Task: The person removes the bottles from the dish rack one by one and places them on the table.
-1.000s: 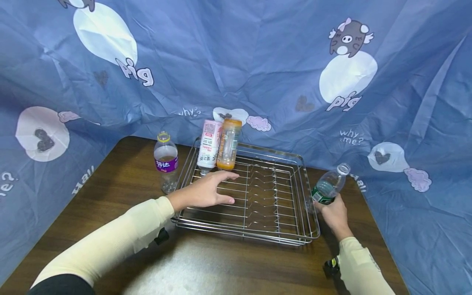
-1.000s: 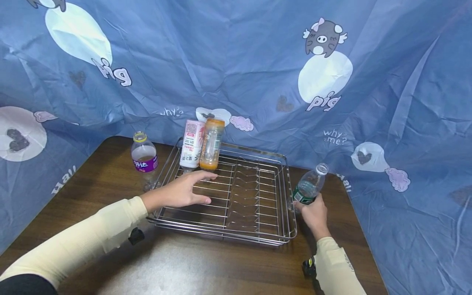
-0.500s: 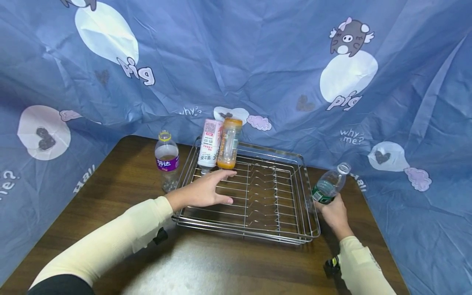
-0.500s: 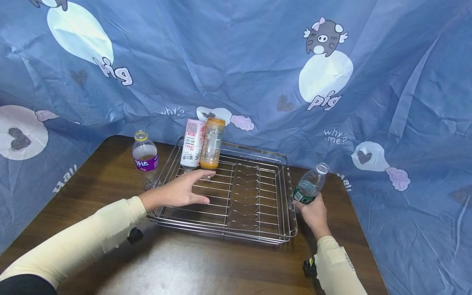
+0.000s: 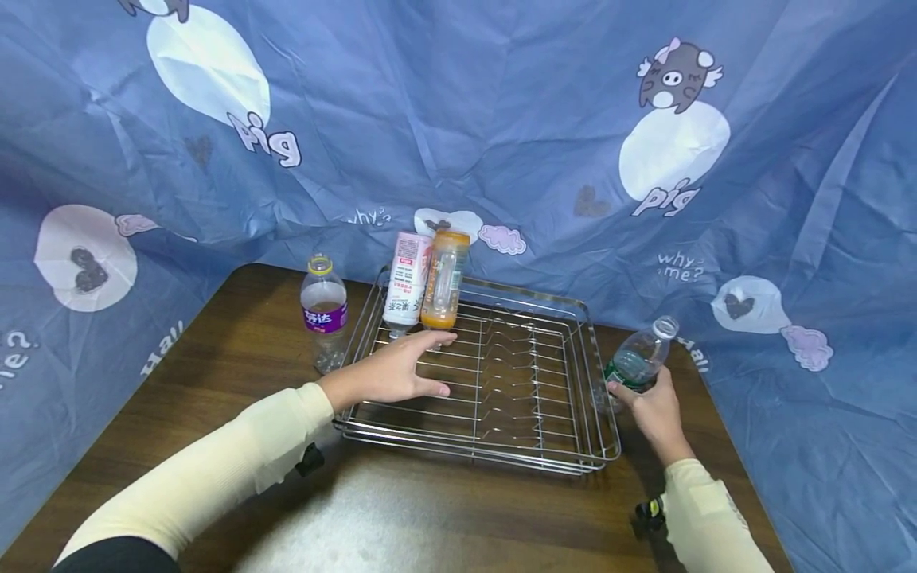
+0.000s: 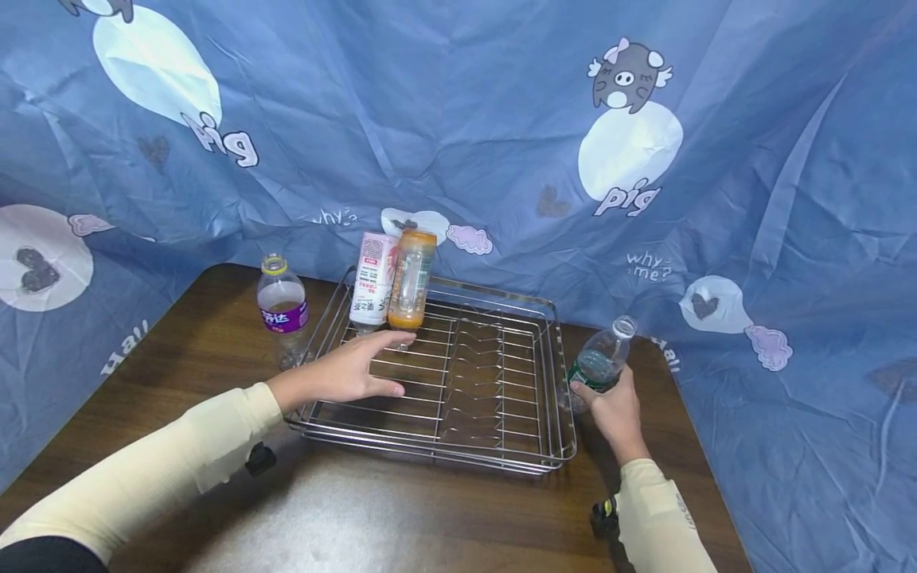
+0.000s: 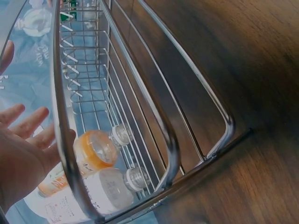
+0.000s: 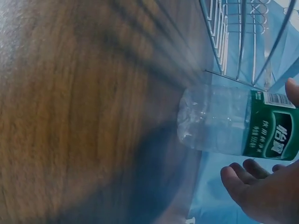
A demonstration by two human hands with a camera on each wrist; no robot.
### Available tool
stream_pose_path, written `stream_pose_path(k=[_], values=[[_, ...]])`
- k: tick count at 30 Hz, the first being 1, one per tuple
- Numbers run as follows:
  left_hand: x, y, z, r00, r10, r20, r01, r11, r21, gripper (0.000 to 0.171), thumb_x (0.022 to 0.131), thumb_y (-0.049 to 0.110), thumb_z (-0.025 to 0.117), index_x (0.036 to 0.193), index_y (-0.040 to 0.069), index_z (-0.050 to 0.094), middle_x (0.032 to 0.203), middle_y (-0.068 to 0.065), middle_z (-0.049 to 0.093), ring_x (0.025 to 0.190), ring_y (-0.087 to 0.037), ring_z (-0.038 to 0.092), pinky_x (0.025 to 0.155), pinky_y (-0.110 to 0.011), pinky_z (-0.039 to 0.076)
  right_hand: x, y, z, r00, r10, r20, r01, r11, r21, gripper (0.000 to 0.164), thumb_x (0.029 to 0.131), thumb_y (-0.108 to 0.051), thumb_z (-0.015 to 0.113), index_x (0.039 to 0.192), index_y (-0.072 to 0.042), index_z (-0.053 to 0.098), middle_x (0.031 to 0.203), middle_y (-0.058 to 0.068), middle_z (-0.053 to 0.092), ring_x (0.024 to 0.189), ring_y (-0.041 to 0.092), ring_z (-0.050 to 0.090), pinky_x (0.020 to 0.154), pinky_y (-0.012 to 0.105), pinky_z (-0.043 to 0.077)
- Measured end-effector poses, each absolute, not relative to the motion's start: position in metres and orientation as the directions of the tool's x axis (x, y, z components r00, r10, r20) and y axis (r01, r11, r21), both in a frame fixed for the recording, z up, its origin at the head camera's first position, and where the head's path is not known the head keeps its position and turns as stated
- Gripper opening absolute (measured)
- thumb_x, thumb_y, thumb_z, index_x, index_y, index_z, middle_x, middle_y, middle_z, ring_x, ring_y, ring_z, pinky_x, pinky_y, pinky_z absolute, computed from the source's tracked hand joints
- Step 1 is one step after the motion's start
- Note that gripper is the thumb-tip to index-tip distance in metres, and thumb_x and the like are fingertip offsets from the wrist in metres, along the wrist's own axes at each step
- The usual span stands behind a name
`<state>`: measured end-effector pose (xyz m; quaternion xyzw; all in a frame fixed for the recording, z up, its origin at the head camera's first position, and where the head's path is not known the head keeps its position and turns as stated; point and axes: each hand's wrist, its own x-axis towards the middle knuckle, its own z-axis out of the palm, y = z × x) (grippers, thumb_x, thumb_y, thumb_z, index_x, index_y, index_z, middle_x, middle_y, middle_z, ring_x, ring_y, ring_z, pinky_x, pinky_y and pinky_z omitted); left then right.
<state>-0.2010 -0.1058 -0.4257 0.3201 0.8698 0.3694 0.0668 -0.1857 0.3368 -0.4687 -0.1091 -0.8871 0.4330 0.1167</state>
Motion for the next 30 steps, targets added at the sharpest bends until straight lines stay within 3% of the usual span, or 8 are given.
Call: stream_pose_path(k=[4, 7, 14, 20, 30], values=[[-0.201, -0.107, -0.427, -0.786, 0.607, 0.116, 0.501, 0.516, 0.695, 0.086, 0.084, 0.043, 0.081, 0.153, 0.01, 0.041, 0.148, -0.011, 0.052, 0.137, -0.031, 0.046, 0.115, -0.05, 0.034, -0.186, 0.337, -0.465, -0.946, 0.3, 0.124, 0.074, 0.57, -0.818, 0.083, 0.086, -0.014, 0.079, 0.148, 0.008, 0.03, 0.137, 0.029, 0.05, 0.122, 0.037, 0.053, 0.094, 0.032, 0.043], [-0.201, -0.107, -0.428, -0.786, 0.607, 0.118, 0.502, 0.516, 0.694, 0.086, 0.083, 0.042, 0.081, 0.152, 0.01, 0.042, 0.148, -0.01, 0.052, 0.137, -0.031, 0.046, 0.115, -0.05, 0.034, -0.185, 0.337, -0.462, -0.947, 0.295, 0.128, 0.064, 0.563, -0.824, 0.085, 0.086, -0.014, 0.08, 0.15, 0.006, 0.029, 0.138, 0.028, 0.049, 0.123, 0.037, 0.053, 0.091, 0.026, 0.042], [-0.202, -0.107, -0.429, -0.783, 0.609, 0.126, 0.512, 0.515, 0.688, 0.086, 0.084, 0.043, 0.081, 0.152, 0.009, 0.042, 0.148, -0.011, 0.052, 0.135, -0.031, 0.048, 0.114, -0.05, 0.036, -0.186, 0.338, -0.457, -0.939, 0.302, 0.163, 0.045, 0.58, -0.814, 0.083, 0.085, -0.014, 0.08, 0.149, 0.006, 0.031, 0.137, 0.028, 0.05, 0.124, 0.037, 0.051, 0.096, 0.036, 0.042], [-0.203, -0.108, -0.431, -0.781, 0.609, 0.135, 0.517, 0.511, 0.687, 0.086, 0.083, 0.041, 0.082, 0.152, 0.008, 0.042, 0.149, -0.013, 0.051, 0.135, -0.032, 0.049, 0.114, -0.05, 0.036, -0.186, 0.336, -0.445, -0.934, 0.304, 0.19, -0.007, 0.514, -0.858, 0.087, 0.087, -0.007, 0.078, 0.154, 0.004, 0.025, 0.14, 0.028, 0.043, 0.133, 0.041, 0.045, 0.111, 0.052, 0.039], [-0.203, -0.11, -0.432, -0.775, 0.616, 0.14, 0.519, 0.494, 0.697, 0.085, 0.084, 0.039, 0.082, 0.152, 0.008, 0.042, 0.148, -0.014, 0.051, 0.135, -0.036, 0.048, 0.115, -0.051, 0.035, -0.186, 0.335, -0.427, -0.902, 0.312, 0.297, -0.123, 0.474, -0.872, 0.09, 0.085, 0.003, 0.076, 0.157, -0.003, 0.022, 0.147, 0.023, 0.04, 0.136, 0.038, 0.043, 0.114, 0.046, 0.038]])
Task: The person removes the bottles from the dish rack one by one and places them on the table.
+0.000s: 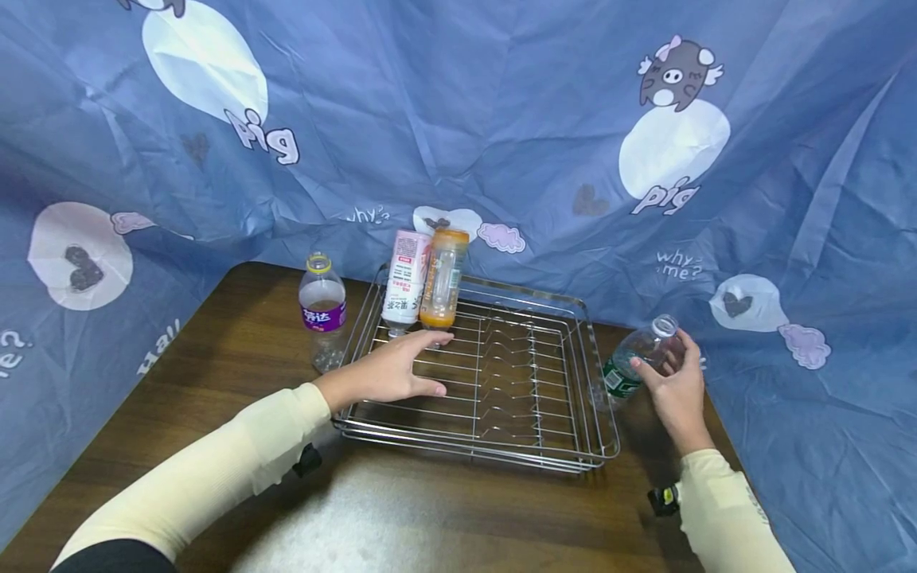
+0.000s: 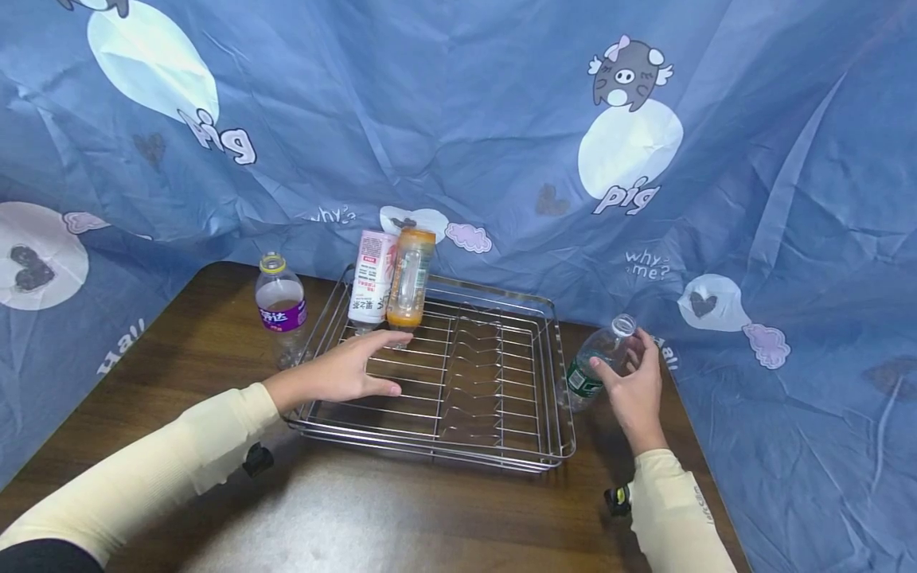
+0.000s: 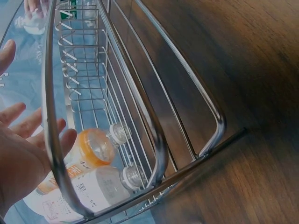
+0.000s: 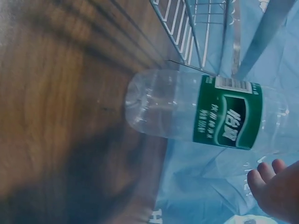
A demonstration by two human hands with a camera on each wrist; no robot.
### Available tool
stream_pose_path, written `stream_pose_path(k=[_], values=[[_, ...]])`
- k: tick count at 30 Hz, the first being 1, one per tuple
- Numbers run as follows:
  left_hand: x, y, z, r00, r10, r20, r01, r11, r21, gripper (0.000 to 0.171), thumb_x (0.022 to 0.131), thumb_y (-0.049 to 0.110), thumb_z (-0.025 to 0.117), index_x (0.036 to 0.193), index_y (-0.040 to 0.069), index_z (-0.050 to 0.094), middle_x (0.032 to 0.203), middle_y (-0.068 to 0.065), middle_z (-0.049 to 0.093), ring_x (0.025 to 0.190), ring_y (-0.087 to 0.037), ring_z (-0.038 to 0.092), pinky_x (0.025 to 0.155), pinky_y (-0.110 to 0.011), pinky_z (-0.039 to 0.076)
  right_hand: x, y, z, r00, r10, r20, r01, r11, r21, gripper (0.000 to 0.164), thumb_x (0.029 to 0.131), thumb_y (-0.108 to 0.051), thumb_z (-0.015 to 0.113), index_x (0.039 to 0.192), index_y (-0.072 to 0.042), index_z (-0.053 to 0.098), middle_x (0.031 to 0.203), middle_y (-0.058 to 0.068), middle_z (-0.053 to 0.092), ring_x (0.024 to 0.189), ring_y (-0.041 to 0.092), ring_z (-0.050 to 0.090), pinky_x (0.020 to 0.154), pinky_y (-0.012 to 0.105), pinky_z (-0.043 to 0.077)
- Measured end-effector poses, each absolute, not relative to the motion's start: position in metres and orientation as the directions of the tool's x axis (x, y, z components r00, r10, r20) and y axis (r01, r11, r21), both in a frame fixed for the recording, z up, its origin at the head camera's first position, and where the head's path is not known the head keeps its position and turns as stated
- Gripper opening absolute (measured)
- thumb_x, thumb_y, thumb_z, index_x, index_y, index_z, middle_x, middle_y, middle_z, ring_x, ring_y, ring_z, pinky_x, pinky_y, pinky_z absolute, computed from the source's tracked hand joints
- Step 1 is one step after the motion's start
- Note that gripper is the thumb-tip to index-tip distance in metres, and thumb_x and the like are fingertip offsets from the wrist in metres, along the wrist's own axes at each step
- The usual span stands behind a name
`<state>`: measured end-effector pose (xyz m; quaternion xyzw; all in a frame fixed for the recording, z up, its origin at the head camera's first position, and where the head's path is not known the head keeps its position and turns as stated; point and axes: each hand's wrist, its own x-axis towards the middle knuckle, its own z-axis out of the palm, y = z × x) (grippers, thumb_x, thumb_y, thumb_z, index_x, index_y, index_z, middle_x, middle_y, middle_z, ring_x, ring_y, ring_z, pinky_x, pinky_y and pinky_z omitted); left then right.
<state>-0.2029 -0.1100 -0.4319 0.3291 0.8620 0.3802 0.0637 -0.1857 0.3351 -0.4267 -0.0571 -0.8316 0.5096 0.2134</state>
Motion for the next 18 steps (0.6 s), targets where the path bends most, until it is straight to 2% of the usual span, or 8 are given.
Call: stream_pose_path(k=[4, 9, 18], values=[[-0.202, -0.11, -0.431, -0.777, 0.615, 0.135, 0.516, 0.499, 0.696, 0.085, 0.084, 0.039, 0.082, 0.152, 0.008, 0.042, 0.148, -0.013, 0.051, 0.135, -0.035, 0.048, 0.115, -0.051, 0.035, -0.186, 0.335, -0.421, -0.892, 0.314, 0.325, -0.154, 0.465, -0.872, 0.091, 0.084, 0.006, 0.075, 0.158, -0.005, 0.021, 0.148, 0.021, 0.038, 0.137, 0.036, 0.042, 0.115, 0.041, 0.037], [-0.203, -0.109, -0.432, -0.78, 0.612, 0.128, 0.514, 0.511, 0.688, 0.085, 0.084, 0.041, 0.081, 0.152, 0.009, 0.042, 0.149, -0.012, 0.051, 0.135, -0.033, 0.048, 0.114, -0.05, 0.036, -0.185, 0.333, -0.413, -0.886, 0.315, 0.341, -0.178, 0.45, -0.875, 0.088, 0.084, 0.008, 0.075, 0.156, -0.002, 0.024, 0.147, 0.02, 0.039, 0.136, 0.034, 0.043, 0.115, 0.038, 0.038], [-0.203, -0.109, -0.43, -0.781, 0.614, 0.119, 0.511, 0.516, 0.688, 0.085, 0.084, 0.04, 0.082, 0.152, 0.007, 0.042, 0.149, -0.013, 0.05, 0.135, -0.033, 0.048, 0.114, -0.051, 0.036, -0.186, 0.332, -0.4, -0.87, 0.294, 0.396, -0.211, 0.505, -0.837, 0.089, 0.081, 0.007, 0.077, 0.155, -0.002, 0.028, 0.148, 0.021, 0.041, 0.135, 0.037, 0.043, 0.116, 0.045, 0.035]])
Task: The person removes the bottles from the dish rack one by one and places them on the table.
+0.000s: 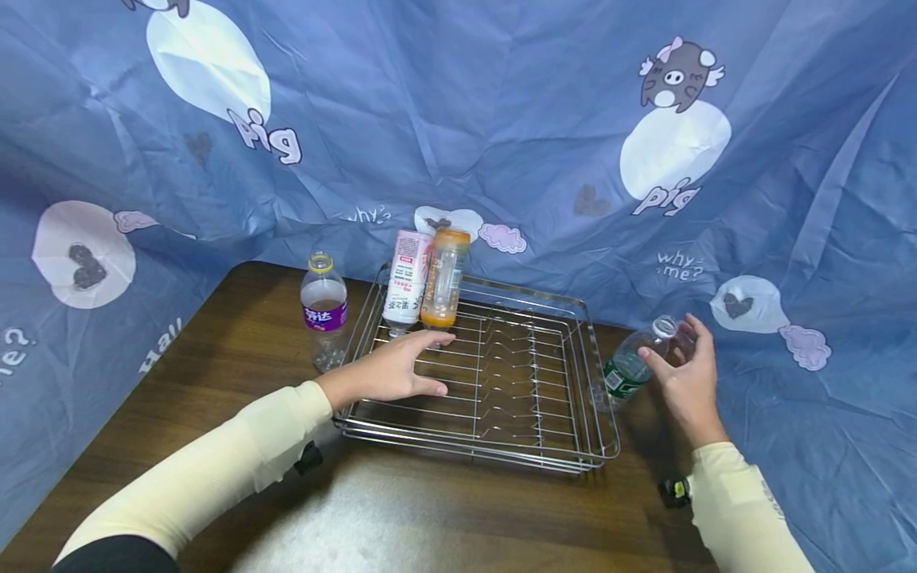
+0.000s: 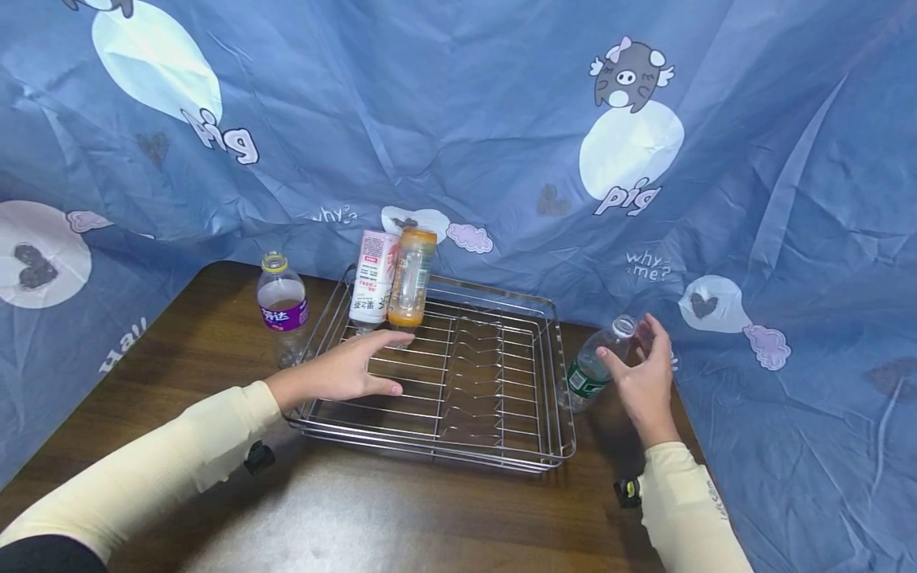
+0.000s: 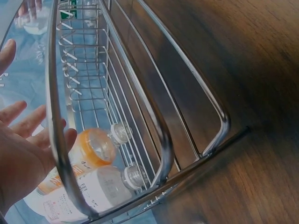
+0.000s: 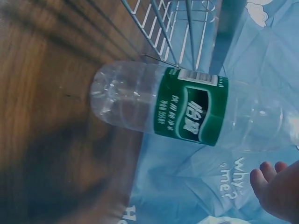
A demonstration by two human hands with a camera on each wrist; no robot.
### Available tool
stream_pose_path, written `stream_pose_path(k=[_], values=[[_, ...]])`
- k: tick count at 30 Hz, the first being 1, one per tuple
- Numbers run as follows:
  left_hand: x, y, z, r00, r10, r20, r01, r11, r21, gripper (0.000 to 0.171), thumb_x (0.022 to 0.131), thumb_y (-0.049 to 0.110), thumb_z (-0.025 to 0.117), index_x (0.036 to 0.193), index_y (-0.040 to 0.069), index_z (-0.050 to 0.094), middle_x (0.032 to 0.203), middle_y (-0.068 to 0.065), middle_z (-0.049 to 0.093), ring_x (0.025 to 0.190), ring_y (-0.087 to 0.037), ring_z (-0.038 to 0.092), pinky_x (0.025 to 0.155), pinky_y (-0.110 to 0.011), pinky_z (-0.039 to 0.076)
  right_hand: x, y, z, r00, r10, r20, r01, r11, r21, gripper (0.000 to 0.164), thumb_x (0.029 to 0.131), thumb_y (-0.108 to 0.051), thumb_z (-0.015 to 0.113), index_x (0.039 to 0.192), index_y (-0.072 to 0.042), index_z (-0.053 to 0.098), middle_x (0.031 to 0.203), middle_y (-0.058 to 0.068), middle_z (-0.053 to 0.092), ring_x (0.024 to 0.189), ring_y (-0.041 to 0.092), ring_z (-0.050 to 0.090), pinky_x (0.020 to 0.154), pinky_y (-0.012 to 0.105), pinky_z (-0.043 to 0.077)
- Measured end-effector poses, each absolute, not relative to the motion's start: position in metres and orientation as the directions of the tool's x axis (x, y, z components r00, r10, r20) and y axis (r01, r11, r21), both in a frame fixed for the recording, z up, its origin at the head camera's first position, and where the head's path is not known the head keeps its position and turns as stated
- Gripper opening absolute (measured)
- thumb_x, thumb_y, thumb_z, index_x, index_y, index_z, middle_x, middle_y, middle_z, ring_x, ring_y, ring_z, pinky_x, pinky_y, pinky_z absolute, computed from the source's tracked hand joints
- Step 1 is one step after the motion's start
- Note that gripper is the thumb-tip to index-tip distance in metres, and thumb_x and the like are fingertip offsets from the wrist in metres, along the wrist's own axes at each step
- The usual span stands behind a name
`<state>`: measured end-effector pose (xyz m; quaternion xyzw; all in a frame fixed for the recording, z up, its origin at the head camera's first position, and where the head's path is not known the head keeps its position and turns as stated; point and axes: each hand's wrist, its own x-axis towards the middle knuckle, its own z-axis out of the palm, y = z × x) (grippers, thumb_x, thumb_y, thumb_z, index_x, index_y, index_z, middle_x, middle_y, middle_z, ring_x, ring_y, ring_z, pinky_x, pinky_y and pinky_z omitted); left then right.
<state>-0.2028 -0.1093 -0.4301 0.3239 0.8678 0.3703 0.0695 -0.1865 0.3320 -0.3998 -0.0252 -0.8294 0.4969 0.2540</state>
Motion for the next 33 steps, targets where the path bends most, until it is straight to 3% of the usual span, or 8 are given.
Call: stream_pose_path(k=[6, 15, 22, 27, 33], values=[[-0.202, -0.109, -0.43, -0.779, 0.616, 0.117, 0.511, 0.515, 0.688, 0.085, 0.084, 0.041, 0.081, 0.152, 0.008, 0.042, 0.15, -0.012, 0.05, 0.136, -0.033, 0.048, 0.115, -0.051, 0.035, -0.188, 0.333, -0.392, -0.834, 0.265, 0.484, -0.228, 0.633, -0.74, 0.089, 0.079, 0.001, 0.082, 0.153, -0.003, 0.034, 0.144, 0.022, 0.043, 0.13, 0.042, 0.048, 0.113, 0.041, 0.039], [-0.202, -0.108, -0.429, -0.779, 0.615, 0.122, 0.516, 0.517, 0.683, 0.084, 0.084, 0.041, 0.082, 0.151, 0.009, 0.043, 0.149, -0.012, 0.051, 0.136, -0.032, 0.047, 0.115, -0.051, 0.035, -0.189, 0.331, -0.381, -0.831, 0.189, 0.522, -0.282, 0.667, -0.69, 0.085, 0.076, 0.005, 0.082, 0.15, -0.002, 0.041, 0.145, 0.023, 0.037, 0.134, 0.042, 0.045, 0.113, 0.04, 0.037], [-0.201, -0.109, -0.427, -0.782, 0.612, 0.117, 0.514, 0.528, 0.676, 0.084, 0.083, 0.04, 0.082, 0.151, 0.008, 0.044, 0.149, -0.011, 0.051, 0.137, -0.032, 0.046, 0.116, -0.05, 0.033, -0.192, 0.332, -0.375, -0.786, 0.162, 0.596, -0.356, 0.67, -0.651, 0.082, 0.073, 0.01, 0.082, 0.146, 0.001, 0.046, 0.151, 0.021, 0.031, 0.135, 0.04, 0.043, 0.113, 0.024, 0.032], [-0.202, -0.109, -0.427, -0.781, 0.614, 0.119, 0.517, 0.526, 0.675, 0.083, 0.084, 0.039, 0.082, 0.151, 0.009, 0.044, 0.148, -0.011, 0.051, 0.137, -0.031, 0.046, 0.116, -0.05, 0.034, -0.192, 0.332, -0.371, -0.772, 0.143, 0.619, -0.361, 0.704, -0.612, 0.08, 0.072, 0.007, 0.084, 0.144, 0.0, 0.05, 0.151, 0.023, 0.03, 0.134, 0.039, 0.041, 0.116, 0.031, 0.029], [-0.202, -0.109, -0.428, -0.779, 0.615, 0.121, 0.52, 0.526, 0.673, 0.083, 0.084, 0.039, 0.082, 0.151, 0.008, 0.044, 0.148, -0.011, 0.052, 0.136, -0.031, 0.048, 0.115, -0.05, 0.035, -0.189, 0.33, -0.366, -0.77, 0.123, 0.627, -0.361, 0.726, -0.585, 0.075, 0.073, 0.002, 0.085, 0.141, -0.001, 0.053, 0.153, 0.022, 0.03, 0.142, 0.035, 0.03, 0.117, 0.038, 0.023]])
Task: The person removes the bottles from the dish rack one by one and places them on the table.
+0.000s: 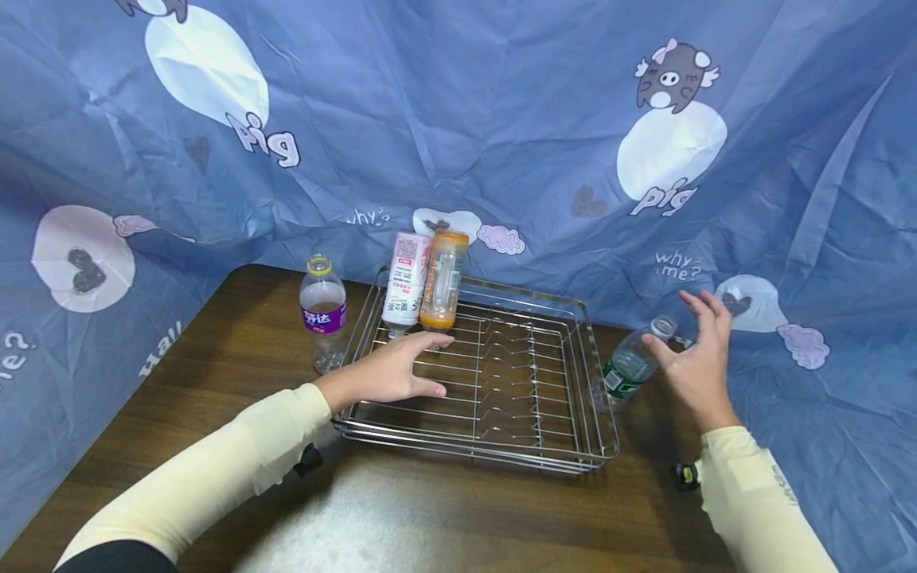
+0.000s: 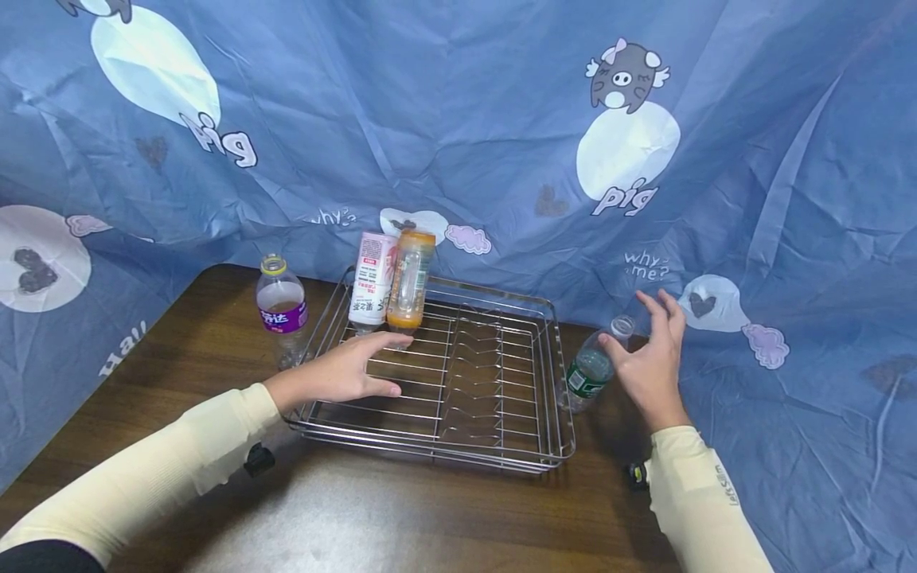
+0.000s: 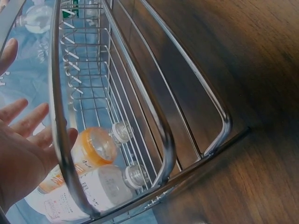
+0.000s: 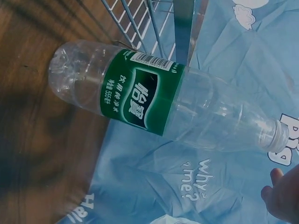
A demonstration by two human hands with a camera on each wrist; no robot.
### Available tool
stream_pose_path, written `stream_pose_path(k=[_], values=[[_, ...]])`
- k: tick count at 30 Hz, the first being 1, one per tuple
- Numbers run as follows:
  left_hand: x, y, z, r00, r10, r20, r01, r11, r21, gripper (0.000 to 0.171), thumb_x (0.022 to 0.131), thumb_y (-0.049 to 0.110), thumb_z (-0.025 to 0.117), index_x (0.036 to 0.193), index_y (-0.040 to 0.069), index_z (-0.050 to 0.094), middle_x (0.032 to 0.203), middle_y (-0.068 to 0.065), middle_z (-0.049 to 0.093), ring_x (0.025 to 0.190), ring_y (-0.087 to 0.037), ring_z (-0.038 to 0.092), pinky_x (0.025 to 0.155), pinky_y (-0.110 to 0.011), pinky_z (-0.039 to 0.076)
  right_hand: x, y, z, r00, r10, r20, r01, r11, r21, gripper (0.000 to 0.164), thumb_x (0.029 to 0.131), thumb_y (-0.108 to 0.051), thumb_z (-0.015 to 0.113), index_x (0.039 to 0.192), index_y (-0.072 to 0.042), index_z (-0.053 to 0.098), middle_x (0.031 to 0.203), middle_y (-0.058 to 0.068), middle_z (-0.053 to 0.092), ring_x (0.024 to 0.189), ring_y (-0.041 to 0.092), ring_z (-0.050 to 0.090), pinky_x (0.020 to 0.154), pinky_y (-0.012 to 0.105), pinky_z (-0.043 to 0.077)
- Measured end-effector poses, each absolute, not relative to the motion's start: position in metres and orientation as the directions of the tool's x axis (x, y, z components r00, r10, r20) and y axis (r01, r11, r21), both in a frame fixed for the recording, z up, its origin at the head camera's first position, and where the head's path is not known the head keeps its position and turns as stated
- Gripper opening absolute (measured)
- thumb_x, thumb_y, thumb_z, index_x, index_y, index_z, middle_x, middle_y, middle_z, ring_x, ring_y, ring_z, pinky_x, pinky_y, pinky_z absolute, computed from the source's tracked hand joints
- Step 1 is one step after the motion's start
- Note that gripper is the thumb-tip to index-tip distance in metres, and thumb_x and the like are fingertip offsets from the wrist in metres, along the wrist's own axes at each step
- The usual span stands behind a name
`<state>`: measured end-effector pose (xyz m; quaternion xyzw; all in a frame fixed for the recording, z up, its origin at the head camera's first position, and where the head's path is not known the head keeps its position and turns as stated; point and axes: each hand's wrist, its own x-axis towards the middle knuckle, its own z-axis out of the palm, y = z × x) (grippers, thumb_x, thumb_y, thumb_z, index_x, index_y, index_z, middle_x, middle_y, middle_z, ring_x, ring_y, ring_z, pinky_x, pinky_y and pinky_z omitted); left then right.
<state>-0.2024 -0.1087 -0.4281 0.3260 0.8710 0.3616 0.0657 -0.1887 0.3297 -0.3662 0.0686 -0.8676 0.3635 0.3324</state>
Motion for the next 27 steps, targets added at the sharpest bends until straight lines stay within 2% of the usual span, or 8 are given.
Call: stream_pose_path(k=[5, 16, 21, 27], values=[[-0.202, -0.109, -0.428, -0.779, 0.616, 0.119, 0.521, 0.53, 0.669, 0.084, 0.083, 0.039, 0.082, 0.151, 0.008, 0.044, 0.148, -0.011, 0.052, 0.136, -0.031, 0.048, 0.115, -0.05, 0.035, -0.189, 0.328, -0.365, -0.762, 0.099, 0.64, -0.381, 0.73, -0.568, 0.072, 0.072, 0.001, 0.085, 0.139, -0.002, 0.056, 0.153, 0.021, 0.031, 0.143, 0.034, 0.028, 0.118, 0.044, 0.023], [-0.201, -0.11, -0.427, -0.775, 0.621, 0.115, 0.524, 0.53, 0.667, 0.083, 0.084, 0.04, 0.082, 0.151, 0.009, 0.044, 0.147, -0.011, 0.053, 0.136, -0.031, 0.048, 0.115, -0.05, 0.035, -0.193, 0.325, -0.364, -0.735, 0.004, 0.678, -0.452, 0.743, -0.495, 0.068, 0.071, 0.0, 0.085, 0.133, 0.002, 0.059, 0.152, 0.025, 0.033, 0.142, 0.037, 0.028, 0.117, 0.048, 0.023], [-0.201, -0.11, -0.427, -0.776, 0.622, 0.108, 0.52, 0.533, 0.667, 0.083, 0.084, 0.04, 0.082, 0.151, 0.008, 0.044, 0.147, -0.011, 0.053, 0.136, -0.031, 0.048, 0.115, -0.05, 0.034, -0.194, 0.322, -0.364, -0.727, -0.018, 0.686, -0.467, 0.746, -0.475, 0.065, 0.071, -0.001, 0.085, 0.131, 0.002, 0.061, 0.15, 0.023, 0.037, 0.14, 0.037, 0.033, 0.115, 0.044, 0.026], [-0.202, -0.11, -0.43, -0.769, 0.628, 0.119, 0.53, 0.523, 0.667, 0.083, 0.083, 0.038, 0.083, 0.15, 0.006, 0.045, 0.146, -0.012, 0.054, 0.135, -0.031, 0.049, 0.115, -0.049, 0.036, -0.194, 0.319, -0.364, -0.651, -0.034, 0.759, -0.527, 0.739, -0.419, 0.062, 0.068, 0.005, 0.085, 0.127, 0.001, 0.065, 0.14, 0.019, 0.051, 0.132, 0.036, 0.044, 0.108, 0.035, 0.035]])
